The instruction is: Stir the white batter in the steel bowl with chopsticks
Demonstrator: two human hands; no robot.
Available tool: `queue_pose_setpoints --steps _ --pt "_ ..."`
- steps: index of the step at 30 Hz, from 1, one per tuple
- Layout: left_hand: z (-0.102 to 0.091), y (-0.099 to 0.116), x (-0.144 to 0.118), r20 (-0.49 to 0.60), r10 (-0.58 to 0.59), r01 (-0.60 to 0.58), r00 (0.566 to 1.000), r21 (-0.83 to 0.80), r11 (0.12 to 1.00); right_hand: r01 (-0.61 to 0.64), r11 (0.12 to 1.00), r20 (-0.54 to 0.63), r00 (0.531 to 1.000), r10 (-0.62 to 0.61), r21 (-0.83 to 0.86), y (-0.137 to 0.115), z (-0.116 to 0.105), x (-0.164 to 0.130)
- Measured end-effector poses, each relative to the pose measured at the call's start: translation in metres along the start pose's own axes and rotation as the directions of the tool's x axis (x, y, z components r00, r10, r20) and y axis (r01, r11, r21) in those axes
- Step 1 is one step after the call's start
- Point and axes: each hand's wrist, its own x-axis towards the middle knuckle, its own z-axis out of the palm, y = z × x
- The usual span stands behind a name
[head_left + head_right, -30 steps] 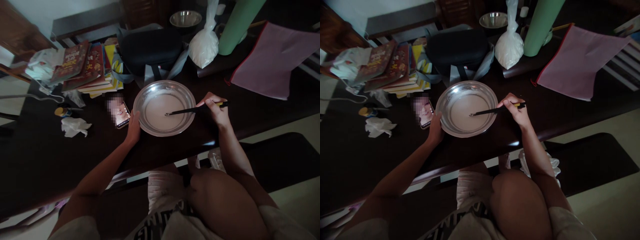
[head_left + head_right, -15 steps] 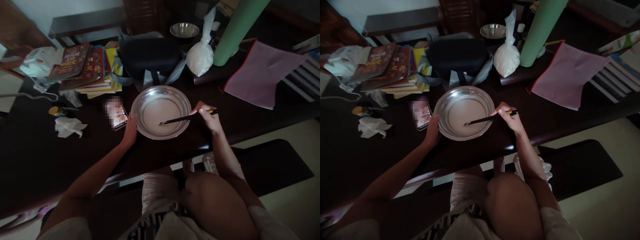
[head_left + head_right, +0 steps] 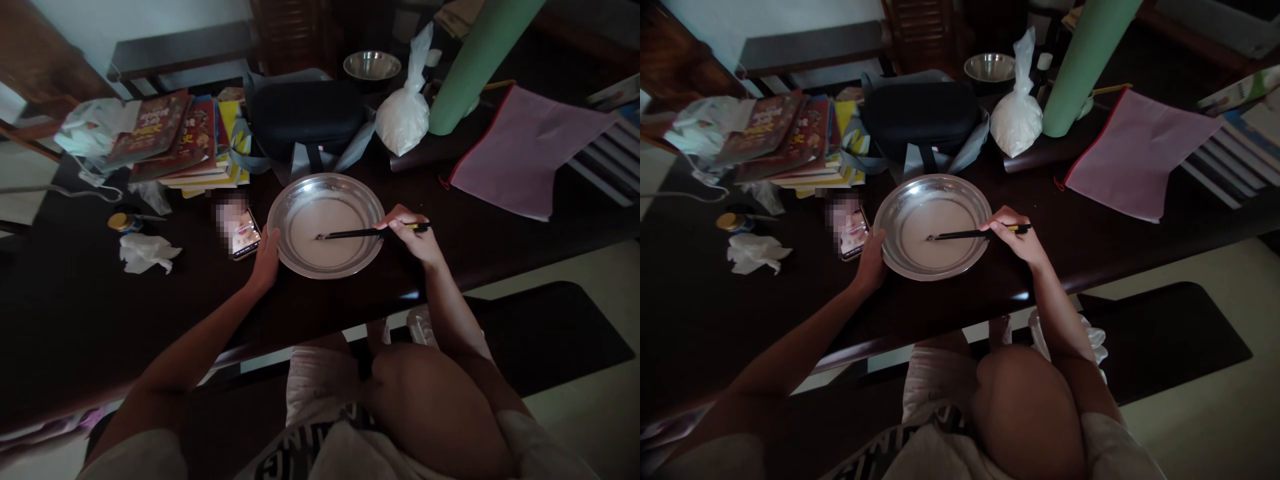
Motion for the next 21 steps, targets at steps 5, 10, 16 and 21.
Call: queue_pose_setpoints --steps 5,10,16,21 --pt "-0.0014 -0.0061 0.0018 0.023 0.036 -0.036 0.999 0.011 0.999 -0.004 1.000 -0.146 0.989 0.008 0.025 0.0008 -0.0023 -0.0021" --pt "-0.0023 -0.0088 0.0027 0.042 0.016 -0.016 0.999 0.000 1.000 -0.017 1.000 0.017 1.000 0.017 0.024 -0.0008 -0.0016 -0.0024" --pt "-0.0026 -0.0074 0.0019 0.018 0.024 -0.025 1.000 0.047 0.999 0.010 0.998 -0.148 0.989 -0.002 0.054 -0.0004 -0.0019 -0.0023" --pt "-0.0029 -0.0081 0.0027 0.032 0.033 -0.034 0.999 0.037 0.999 -0.008 0.999 0.021 1.000 0.007 0.038 -0.0004 -0.0015 -0.0016"
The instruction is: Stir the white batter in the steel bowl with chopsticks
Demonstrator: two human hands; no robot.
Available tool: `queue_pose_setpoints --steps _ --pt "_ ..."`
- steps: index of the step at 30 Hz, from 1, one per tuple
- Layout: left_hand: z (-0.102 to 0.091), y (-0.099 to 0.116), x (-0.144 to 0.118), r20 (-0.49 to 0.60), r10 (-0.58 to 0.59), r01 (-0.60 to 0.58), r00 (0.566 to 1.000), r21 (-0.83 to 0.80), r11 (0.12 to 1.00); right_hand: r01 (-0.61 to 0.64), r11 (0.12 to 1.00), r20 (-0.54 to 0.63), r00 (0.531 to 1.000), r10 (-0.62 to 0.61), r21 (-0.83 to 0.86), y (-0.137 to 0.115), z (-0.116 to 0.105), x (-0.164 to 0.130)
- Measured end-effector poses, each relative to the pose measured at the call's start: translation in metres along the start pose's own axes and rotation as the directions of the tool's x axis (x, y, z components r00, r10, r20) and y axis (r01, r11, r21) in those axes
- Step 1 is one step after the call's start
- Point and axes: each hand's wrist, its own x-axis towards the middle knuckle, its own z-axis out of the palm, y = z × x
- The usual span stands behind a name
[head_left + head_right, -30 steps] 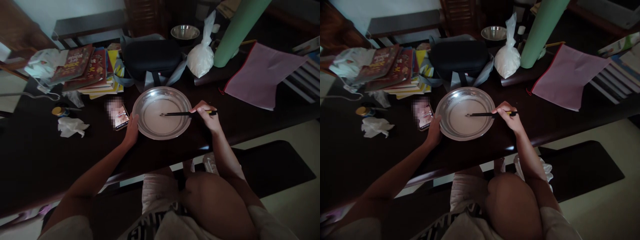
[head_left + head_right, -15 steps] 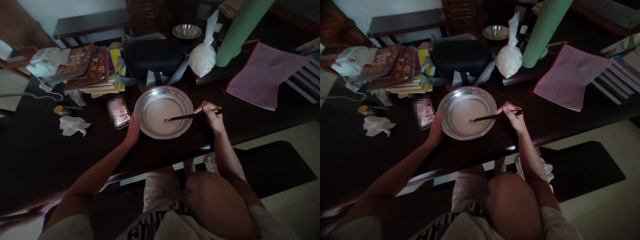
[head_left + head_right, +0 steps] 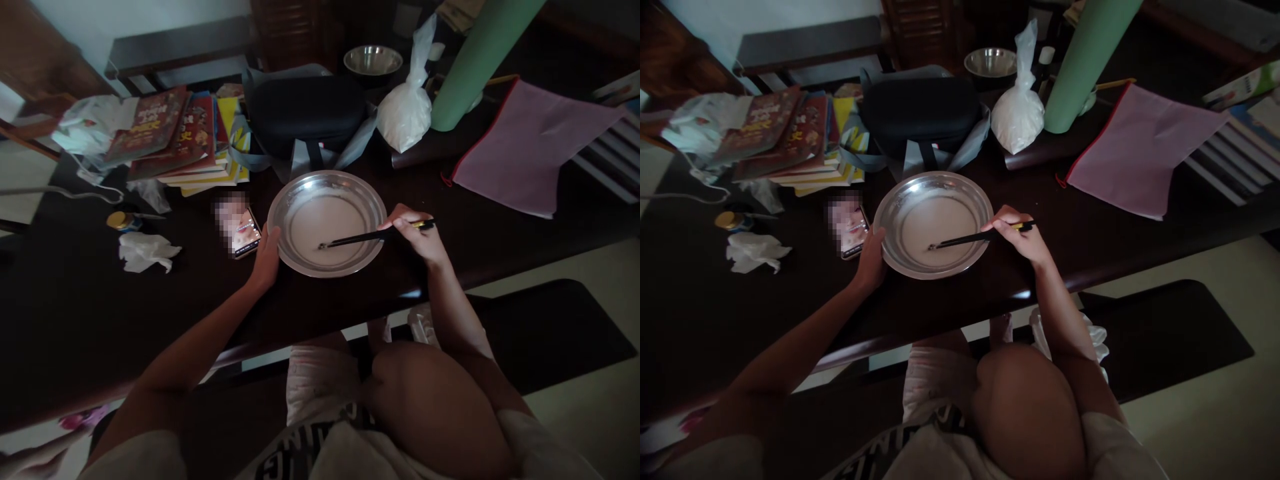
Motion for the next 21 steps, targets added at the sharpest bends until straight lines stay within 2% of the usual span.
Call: queue_pose_setpoints --steps 2,6,12,17,19,21 --pt "0.0000 0.0006 -0.0004 -0.006 0.008 -0.008 1.000 0.014 1.000 0.018 1.000 -0.003 1.000 -0.018 -0.024 0.0003 0.0001 0.0003" --pt "0.0008 0.0018 -0.0013 -0.006 0.021 -0.021 1.000 0.006 1.000 0.006 1.000 -0.147 0.989 -0.005 0.008 0.0006 -0.0010 -0.0010" --pt "0.0028 0.0012 -0.0006 -0.008 0.004 -0.005 1.000 -0.013 1.000 0.022 0.999 0.018 1.000 -0.021 -0.025 0.0000 -0.0001 -0.0004" --pt "0.0016 -0.0002 -0.0005 -0.008 0.021 -0.021 1.000 -0.008 1.000 0.030 1.000 -0.179 0.983 -0.029 -0.002 0.0023 -0.0001 -0.0011" --pt "0.0005 -0.0016 -0.0003 0.005 0.020 -0.020 1.000 0.000 1.000 0.029 0.999 -0.163 0.986 -0.024 0.029 0.0023 0.0002 -0.0016" --pt "-0.0004 -0.0031 -0.0001 0.020 0.014 -0.014 1.000 -0.007 1.000 0.022 1.000 -0.072 0.997 -0.021 0.014 0.0015 0.0009 -0.0014"
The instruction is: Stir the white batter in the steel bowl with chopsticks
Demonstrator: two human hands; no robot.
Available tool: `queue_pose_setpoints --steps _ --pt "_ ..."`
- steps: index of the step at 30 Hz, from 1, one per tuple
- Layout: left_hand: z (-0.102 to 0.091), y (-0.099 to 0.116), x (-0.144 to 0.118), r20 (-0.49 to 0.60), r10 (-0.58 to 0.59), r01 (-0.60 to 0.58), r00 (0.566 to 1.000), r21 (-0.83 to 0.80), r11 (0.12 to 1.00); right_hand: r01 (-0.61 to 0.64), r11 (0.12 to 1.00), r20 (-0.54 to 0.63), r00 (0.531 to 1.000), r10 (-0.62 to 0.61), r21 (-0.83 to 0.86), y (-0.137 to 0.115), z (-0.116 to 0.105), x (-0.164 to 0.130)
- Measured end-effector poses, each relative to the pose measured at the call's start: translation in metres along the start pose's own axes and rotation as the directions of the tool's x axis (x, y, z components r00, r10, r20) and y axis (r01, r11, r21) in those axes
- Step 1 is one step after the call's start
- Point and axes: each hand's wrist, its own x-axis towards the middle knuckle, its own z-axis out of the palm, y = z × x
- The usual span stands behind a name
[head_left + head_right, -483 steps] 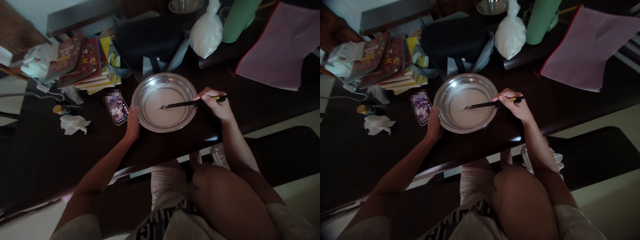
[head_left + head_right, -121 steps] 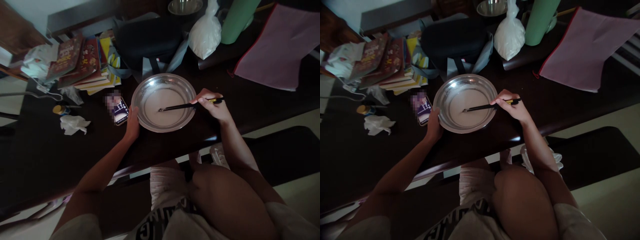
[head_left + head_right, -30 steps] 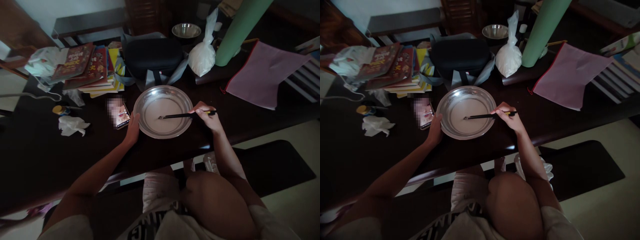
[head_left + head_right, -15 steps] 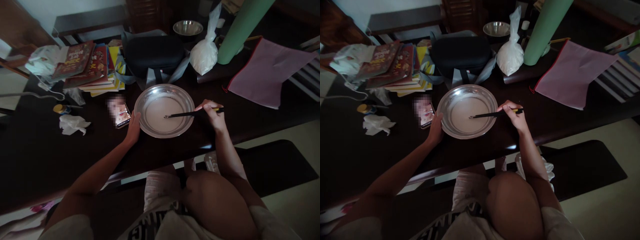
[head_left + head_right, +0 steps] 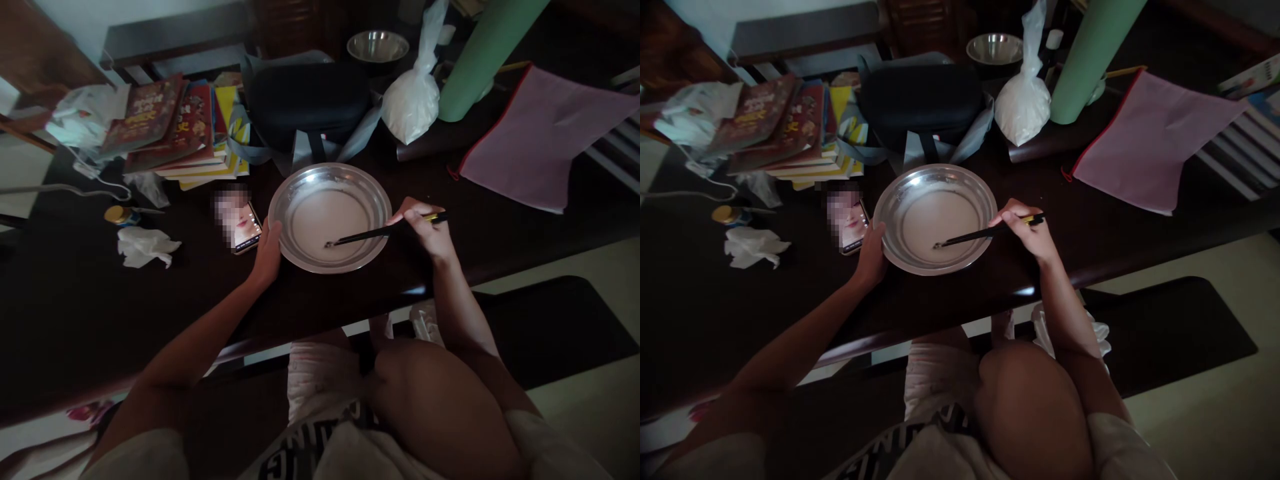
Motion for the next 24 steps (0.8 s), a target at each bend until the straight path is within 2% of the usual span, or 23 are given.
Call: queue_pose_setpoints --steps 2,3,8,12,14,19,21,24 --pt "0.000 -0.001 0.000 0.011 -0.008 0.008 1.000 -0.015 1.000 0.003 0.999 0.060 0.998 0.000 -0.046 -0.001 0.001 0.000" --pt "-0.001 -0.001 0.000 0.016 -0.009 0.009 1.000 -0.017 1.000 0.006 0.998 0.053 0.999 -0.002 -0.065 -0.001 0.001 0.000" --pt "0.000 0.001 -0.001 0.012 0.008 -0.008 1.000 -0.002 1.000 -0.012 1.000 -0.106 0.994 0.011 -0.008 0.000 -0.001 -0.001" --pt "0.001 0.006 -0.002 -0.016 -0.007 0.008 1.000 0.015 1.000 -0.024 0.998 0.041 0.999 0.026 -0.051 -0.001 -0.001 0.000" --pt "0.001 0.008 -0.002 -0.026 -0.022 0.023 0.999 0.018 1.000 -0.007 0.996 0.075 0.997 0.013 -0.088 -0.001 0.000 0.001" --pt "0.001 0.011 -0.003 -0.017 -0.038 0.039 0.999 0.019 0.999 0.002 1.000 -0.093 0.996 -0.003 -0.006 0.002 -0.001 0.000" --pt "0.000 0.010 -0.003 -0.008 -0.042 0.042 0.999 0.020 0.999 -0.013 1.000 -0.050 0.999 0.014 0.020 0.002 -0.001 0.000" --pt "0.000 0.009 -0.003 -0.010 -0.047 0.048 0.999 0.018 0.999 -0.022 0.999 0.086 0.996 0.025 -0.039 0.002 0.000 0.001"
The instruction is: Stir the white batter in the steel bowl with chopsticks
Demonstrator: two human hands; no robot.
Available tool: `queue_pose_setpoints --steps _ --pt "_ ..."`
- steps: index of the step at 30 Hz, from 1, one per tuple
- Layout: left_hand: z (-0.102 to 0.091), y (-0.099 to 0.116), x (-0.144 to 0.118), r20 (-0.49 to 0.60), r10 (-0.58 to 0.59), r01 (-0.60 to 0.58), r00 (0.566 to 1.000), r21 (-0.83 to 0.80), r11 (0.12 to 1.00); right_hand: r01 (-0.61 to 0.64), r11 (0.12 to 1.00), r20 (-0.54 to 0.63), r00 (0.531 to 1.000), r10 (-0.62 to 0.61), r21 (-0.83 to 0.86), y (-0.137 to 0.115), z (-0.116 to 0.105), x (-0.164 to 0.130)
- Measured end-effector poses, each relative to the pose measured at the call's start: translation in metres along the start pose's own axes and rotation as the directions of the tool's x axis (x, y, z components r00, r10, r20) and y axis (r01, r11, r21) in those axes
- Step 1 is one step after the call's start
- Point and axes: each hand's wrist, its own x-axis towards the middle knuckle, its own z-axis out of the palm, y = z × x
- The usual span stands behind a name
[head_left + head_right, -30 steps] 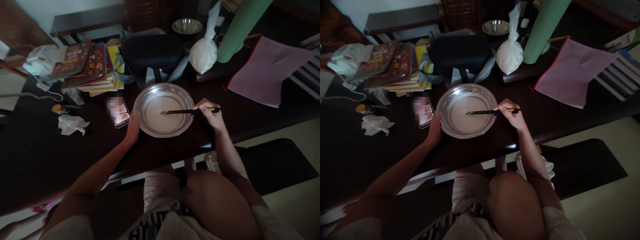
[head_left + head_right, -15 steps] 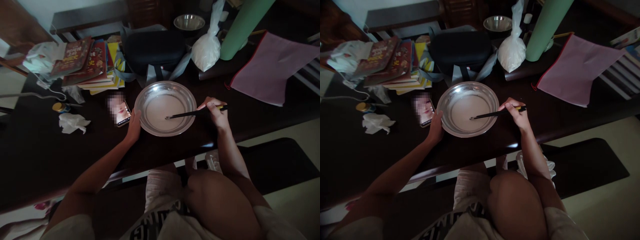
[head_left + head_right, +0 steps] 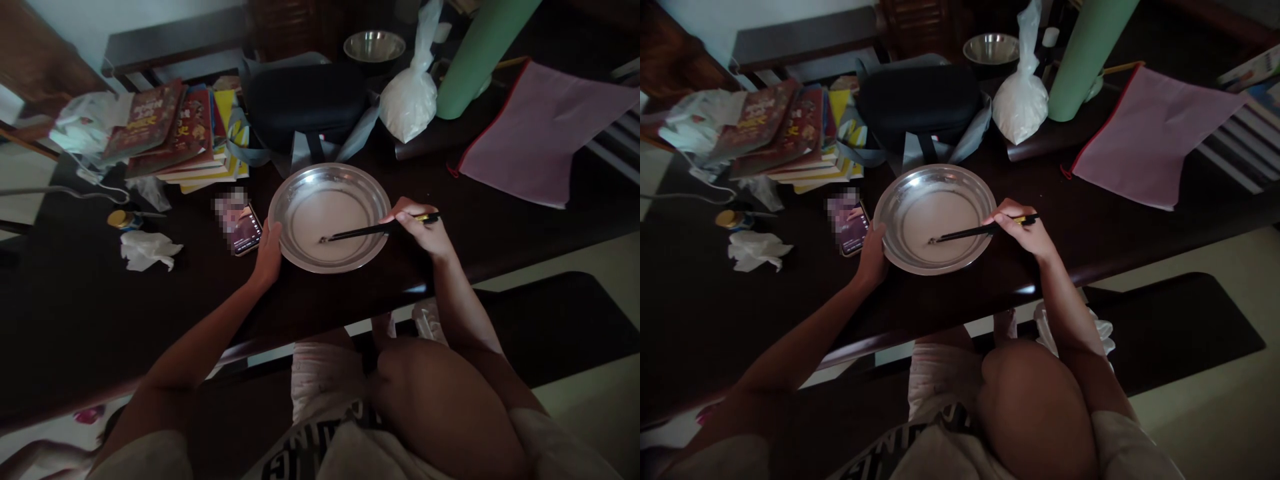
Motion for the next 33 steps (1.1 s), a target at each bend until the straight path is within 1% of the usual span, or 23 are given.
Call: queue_pose_setpoints --steps 1,2,5,6,7,8,11,12,13,16,17,18,21,22,23,24,27,28,30,32,33 --pt "0.0001 -0.0003 0.0001 -0.005 0.004 -0.004 1.000 0.004 1.000 0.006 1.000 0.003 1.000 -0.006 -0.022 -0.0001 0.0002 0.0004" --pt "0.0003 -0.0005 0.0003 -0.009 0.010 -0.010 1.000 0.009 1.000 0.014 0.999 -0.022 1.000 -0.015 -0.039 -0.0002 0.0002 0.0006" --pt "0.0011 0.0000 0.0009 -0.010 0.025 -0.025 1.000 0.007 1.000 0.014 1.000 -0.177 0.984 -0.017 -0.020 -0.0003 -0.0004 0.0001" --pt "0.0013 0.0003 0.0009 -0.007 0.026 -0.026 1.000 0.002 1.000 0.017 1.000 -0.204 0.979 -0.015 0.004 -0.0006 -0.0006 -0.0003" --pt "0.0015 0.0006 0.0009 -0.005 0.026 -0.026 1.000 0.000 1.000 0.020 1.000 -0.204 0.979 -0.015 0.023 -0.0011 -0.0007 -0.0006" --pt "0.0015 0.0008 0.0009 -0.004 0.025 -0.025 1.000 -0.001 1.000 0.022 0.999 -0.176 0.984 -0.016 0.030 -0.0017 -0.0006 -0.0009" --pt "0.0012 0.0007 0.0006 -0.011 0.012 -0.012 1.000 -0.002 1.000 0.020 1.000 -0.049 0.999 -0.021 -0.022 -0.0032 0.0002 -0.0007" --pt "0.0010 0.0006 0.0005 -0.015 0.006 -0.006 1.000 -0.004 1.000 0.016 0.999 -0.039 0.999 -0.018 -0.044 -0.0033 0.0004 -0.0005" --pt "0.0009 0.0006 0.0005 -0.017 0.002 -0.002 1.000 -0.006 1.000 0.012 0.998 -0.055 0.998 -0.015 -0.059 -0.0031 0.0004 -0.0004" --pt "0.0008 0.0008 0.0005 -0.015 0.013 -0.013 1.000 -0.001 1.000 0.013 0.999 -0.172 0.985 -0.019 -0.036 -0.0021 -0.0005 -0.0007" --pt "0.0009 0.0009 0.0005 -0.013 0.019 -0.019 1.000 0.004 1.000 0.018 1.000 -0.189 0.982 -0.022 -0.019 -0.0021 -0.0007 -0.0008" --pt "0.0010 0.0010 0.0005 -0.013 0.023 -0.022 1.000 0.008 1.000 0.021 1.000 -0.180 0.983 -0.022 -0.006 -0.0022 -0.0008 -0.0008" --pt "0.0014 0.0009 0.0002 -0.018 0.021 -0.020 1.000 0.017 1.000 0.025 0.999 -0.052 0.998 -0.026 -0.021 -0.0034 0.0004 -0.0002" --pt "0.0014 0.0009 0.0001 -0.021 0.020 -0.019 1.000 0.020 1.000 0.031 0.999 -0.027 0.999 -0.032 -0.035 -0.0036 0.0008 0.0002" --pt "0.0015 0.0010 0.0000 -0.025 0.020 -0.019 1.000 0.021 1.000 0.041 0.998 -0.028 0.999 -0.042 -0.045 -0.0035 0.0012 0.0004" --pt "0.0016 0.0012 0.0000 -0.027 0.019 -0.019 0.999 0.021 1.000 0.050 0.998 -0.053 0.997 -0.052 -0.048 -0.0032 0.0013 0.0005" --pt "0.0016 0.0025 0.0000 -0.031 0.022 -0.021 0.999 0.015 1.000 0.052 0.999 -0.181 0.982 -0.051 0.000 -0.0022 0.0002 -0.0003" --pt "0.0016 0.0028 0.0001 -0.032 0.021 -0.020 0.999 0.013 1.000 0.046 0.999 -0.198 0.979 -0.041 0.020 -0.0022 -0.0002 -0.0007" --pt "0.0013 0.0025 0.0004 -0.029 0.015 -0.014 0.999 0.013 1.000 0.026 0.999 -0.160 0.987 -0.022 0.024 -0.0029 -0.0006 -0.0011" --pt "0.0007 0.0008 0.0008 -0.017 0.011 -0.010 1.000 0.018 1.000 0.014 1.000 -0.067 0.998 -0.016 -0.025 -0.0039 -0.0001 -0.0006" --pt "0.0003 -0.0006 0.0011 -0.012 0.013 -0.013 1.000 0.021 1.000 0.014 0.998 -0.039 0.999 -0.016 -0.053 -0.0041 0.0003 -0.0003"
